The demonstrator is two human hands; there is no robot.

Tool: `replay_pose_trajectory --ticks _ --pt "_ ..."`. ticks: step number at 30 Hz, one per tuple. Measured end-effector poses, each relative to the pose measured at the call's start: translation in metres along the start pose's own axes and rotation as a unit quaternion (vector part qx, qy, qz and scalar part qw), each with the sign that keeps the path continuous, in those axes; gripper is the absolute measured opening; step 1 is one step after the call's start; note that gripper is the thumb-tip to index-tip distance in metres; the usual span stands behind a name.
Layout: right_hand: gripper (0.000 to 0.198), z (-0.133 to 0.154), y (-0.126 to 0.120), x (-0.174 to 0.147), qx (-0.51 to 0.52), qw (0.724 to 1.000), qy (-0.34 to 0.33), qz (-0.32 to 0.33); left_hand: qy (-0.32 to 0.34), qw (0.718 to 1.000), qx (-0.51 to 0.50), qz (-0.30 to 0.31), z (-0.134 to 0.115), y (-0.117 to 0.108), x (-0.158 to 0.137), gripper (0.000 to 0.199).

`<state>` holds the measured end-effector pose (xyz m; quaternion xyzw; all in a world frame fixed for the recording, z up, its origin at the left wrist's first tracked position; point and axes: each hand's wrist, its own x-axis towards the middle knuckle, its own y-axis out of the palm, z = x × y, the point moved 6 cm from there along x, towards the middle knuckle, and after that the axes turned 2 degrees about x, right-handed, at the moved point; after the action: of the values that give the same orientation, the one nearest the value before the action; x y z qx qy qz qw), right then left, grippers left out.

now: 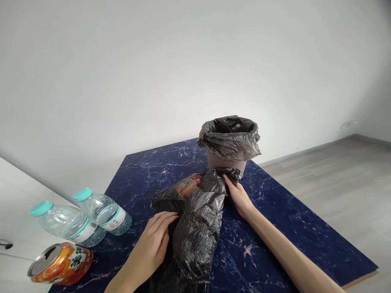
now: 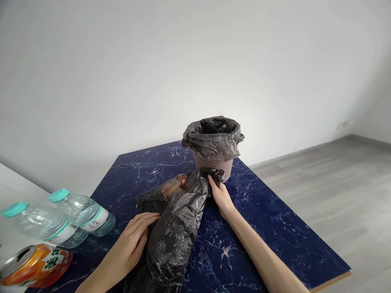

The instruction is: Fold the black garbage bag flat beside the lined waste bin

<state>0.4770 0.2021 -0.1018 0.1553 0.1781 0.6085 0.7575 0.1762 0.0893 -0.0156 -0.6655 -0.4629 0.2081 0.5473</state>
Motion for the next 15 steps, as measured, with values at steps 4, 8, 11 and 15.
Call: replay_pose_trajectory --ticks 4,8,11,15 --pt "0.046 0.0 0.0 0.0 0.003 1.0 0.002 0.002 0.001 0.999 0.05 0.001 0.001 0.013 0.016 0.063" --pt "0.046 0.0 0.0 0.0 0.002 1.0 0.005 0.004 -0.015 0.999 0.043 -0.004 -0.002 0.012 0.032 0.078" --pt "0.046 0.0 0.0 0.001 0.004 1.0 0.003 0.006 -0.048 0.994 0.016 -0.1 -0.005 0.002 0.034 0.078" --pt "0.046 -0.002 0.0 0.002 0.002 1.0 0.004 0.008 -0.144 0.958 -0.013 -0.248 0.003 -0.011 0.016 0.039"
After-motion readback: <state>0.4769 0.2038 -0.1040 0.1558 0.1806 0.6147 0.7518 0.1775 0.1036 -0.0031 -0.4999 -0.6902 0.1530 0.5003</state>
